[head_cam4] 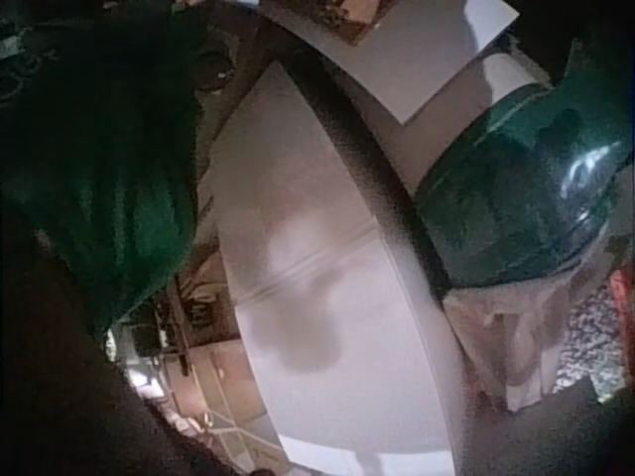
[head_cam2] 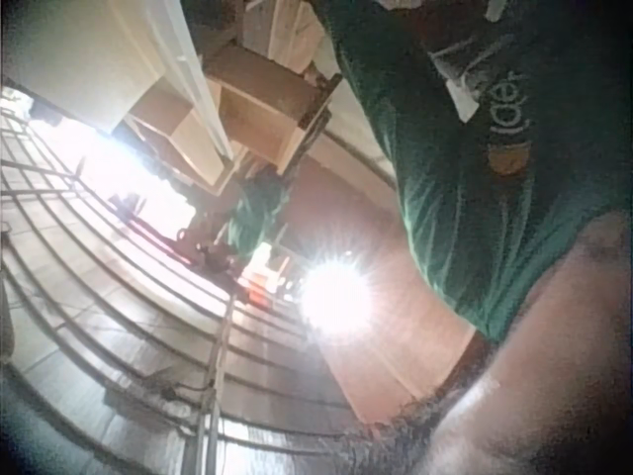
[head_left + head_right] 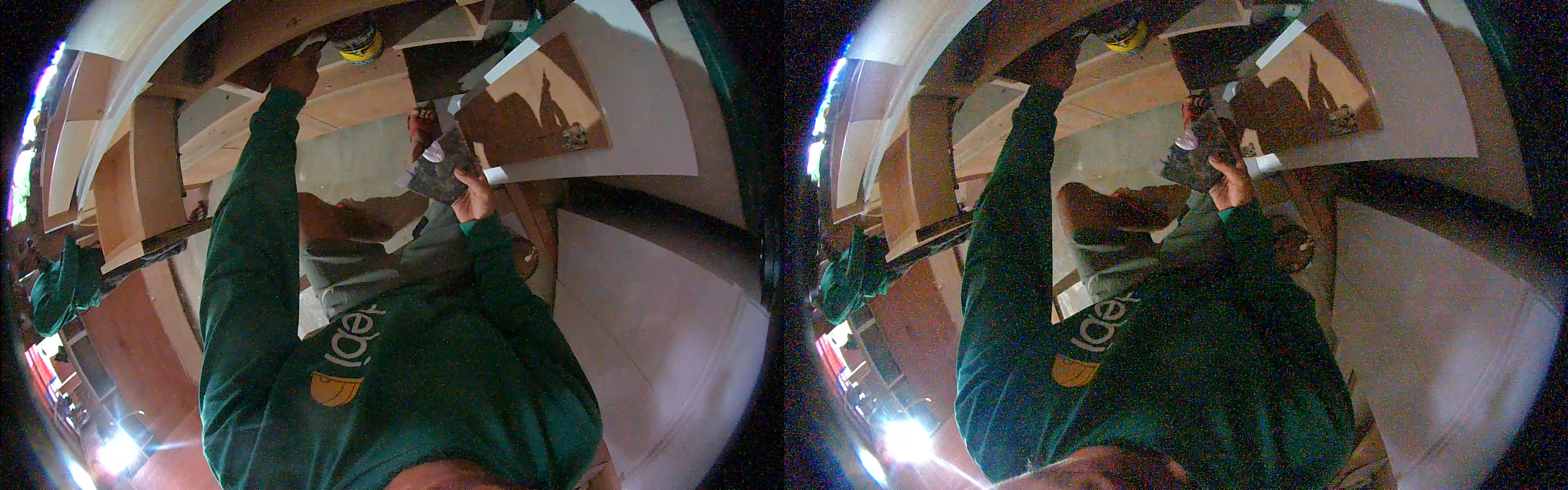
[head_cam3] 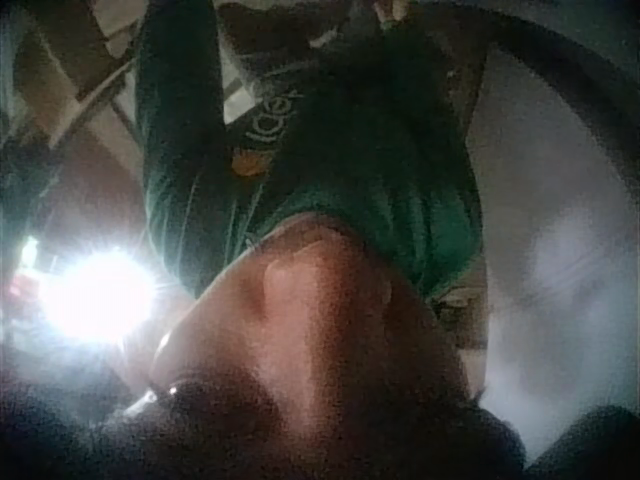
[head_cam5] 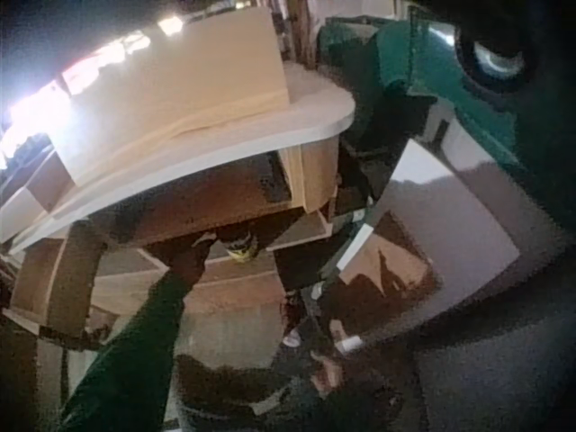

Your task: The person scoops pink putty from a container using a small stick, transfers it onto a metal putty knife, and applies it to a wooden cabinet surface. The person repeatedly scrapes the stick against the knife to load more putty and smooths the applied material on the cabinet.

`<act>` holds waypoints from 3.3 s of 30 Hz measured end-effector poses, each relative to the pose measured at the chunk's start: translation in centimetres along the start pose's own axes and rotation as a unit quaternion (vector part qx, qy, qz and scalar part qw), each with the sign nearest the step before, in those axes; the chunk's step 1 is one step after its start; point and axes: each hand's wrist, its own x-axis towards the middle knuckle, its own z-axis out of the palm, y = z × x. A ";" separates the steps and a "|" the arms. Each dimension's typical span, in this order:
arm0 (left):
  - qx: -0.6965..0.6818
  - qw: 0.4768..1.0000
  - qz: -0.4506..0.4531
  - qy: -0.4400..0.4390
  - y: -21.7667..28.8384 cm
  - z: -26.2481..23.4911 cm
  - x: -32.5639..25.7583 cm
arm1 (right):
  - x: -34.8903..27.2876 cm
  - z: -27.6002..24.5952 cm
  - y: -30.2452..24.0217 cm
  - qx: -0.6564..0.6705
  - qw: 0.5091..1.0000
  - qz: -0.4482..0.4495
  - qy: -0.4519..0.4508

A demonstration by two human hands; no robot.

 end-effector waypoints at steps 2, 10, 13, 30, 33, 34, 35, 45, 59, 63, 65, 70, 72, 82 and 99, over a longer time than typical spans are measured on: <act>0.003 1.000 -0.005 -0.029 0.6 -0.5 0.0 | 0.1 -0.7 0.3 -0.001 1.000 -0.015 0.021; 0.045 0.997 0.048 -0.043 -0.6 -1.4 -0.3 | 0.6 -0.5 0.2 -0.028 0.999 -0.020 -0.014; -0.010 0.993 -0.005 -0.117 0.0 -1.4 -0.1 | 1.0 -1.1 0.1 -0.019 1.000 -0.005 -0.009; -0.539 0.775 -0.257 -0.207 6.7 -5.6 -5.0 | 0.6 0.6 -0.4 0.011 1.000 -0.008 -0.023; -0.662 0.683 -0.248 -0.186 10.0 -8.4 -9.4 | 1.4 -3.8 0.2 0.102 0.994 0.032 -0.022; -0.703 0.642 -0.245 -0.183 10.8 -9.3 -10.8 | 1.7 -5.2 0.9 0.024 0.999 -0.016 -0.023; -0.713 0.631 -0.231 -0.200 11.4 -10.1 -11.8 | 2.2 -6.5 1.5 -0.056 0.996 -0.065 -0.025; -0.657 0.721 -0.110 -0.190 15.2 -16.7 -20.0 | -4.5 6.9 -3.9 -0.334 0.928 -0.109 -0.127; -0.200 0.973 0.068 -0.090 19.4 -26.8 -22.4 | -9.6 17.7 -3.4 -0.189 0.979 -0.059 -0.047; -0.160 0.981 0.072 -0.081 20.0 -25.9 -24.4 | -10.2 18.1 -2.4 -0.168 0.977 -0.129 0.015; -0.163 0.980 0.052 -0.104 20.6 -26.4 -24.9 | -8.9 14.2 -2.8 -0.224 0.963 -0.148 -0.010; -0.227 0.969 0.061 -0.081 20.6 -28.4 -23.6 | -9.3 14.2 -2.5 -0.243 0.955 -0.167 -0.015; -0.223 0.969 0.048 -0.091 20.7 -28.5 -23.6 | -10.9 18.2 -2.6 -0.195 0.975 -0.105 0.014; -0.243 0.959 0.069 -0.131 20.1 -27.8 -23.2 | -11.0 16.6 -2.4 -0.258 0.955 -0.147 -0.022; -0.311 0.942 0.077 -0.102 19.0 -26.1 -23.8 | -9.9 13.4 -3.9 -0.604 0.725 -0.320 -0.080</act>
